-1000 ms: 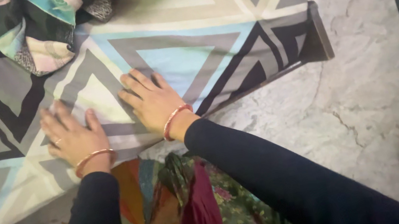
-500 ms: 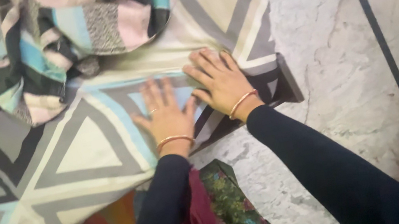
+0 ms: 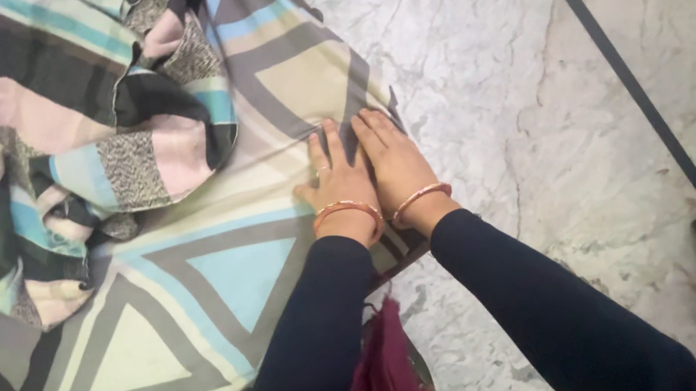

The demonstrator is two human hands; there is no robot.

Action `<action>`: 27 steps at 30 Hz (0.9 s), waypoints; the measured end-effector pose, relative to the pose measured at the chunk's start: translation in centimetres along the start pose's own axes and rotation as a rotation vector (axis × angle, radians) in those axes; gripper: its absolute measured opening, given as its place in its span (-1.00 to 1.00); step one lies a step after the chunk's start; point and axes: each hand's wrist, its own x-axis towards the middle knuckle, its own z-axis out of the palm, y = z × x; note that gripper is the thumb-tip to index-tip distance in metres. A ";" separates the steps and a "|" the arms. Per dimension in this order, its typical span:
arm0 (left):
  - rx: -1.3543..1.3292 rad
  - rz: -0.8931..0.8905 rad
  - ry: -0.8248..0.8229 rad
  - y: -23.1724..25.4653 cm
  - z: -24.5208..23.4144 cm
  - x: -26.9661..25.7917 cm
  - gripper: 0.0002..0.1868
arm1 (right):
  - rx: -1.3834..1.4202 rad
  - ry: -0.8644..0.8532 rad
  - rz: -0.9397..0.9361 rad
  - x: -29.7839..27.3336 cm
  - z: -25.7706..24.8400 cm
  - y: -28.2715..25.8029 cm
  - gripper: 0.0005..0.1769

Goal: The person folds a large patterned bed sheet on a metal bed frame. They smooth the fabric, align edges, and fold the sheet in half multiple times to create a compact bundle.

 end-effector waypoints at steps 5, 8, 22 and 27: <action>0.043 0.014 -0.022 -0.3 -1.9 -0.1 0.12 | -0.106 -0.164 0.056 0.8 0.3 -0.7 -0.32; 0.015 0.019 -0.049 -0.5 -2.9 0.1 0.15 | -0.214 -0.303 0.132 2.4 0.4 -1.4 -0.29; -0.073 0.097 -0.076 -2.9 -0.3 2.8 0.03 | -0.313 -0.620 0.268 4.9 -2.6 -5.2 0.06; -0.134 0.382 0.183 -8.9 -0.1 6.7 -0.49 | -0.295 -0.826 0.558 10.3 -3.0 -6.8 -0.51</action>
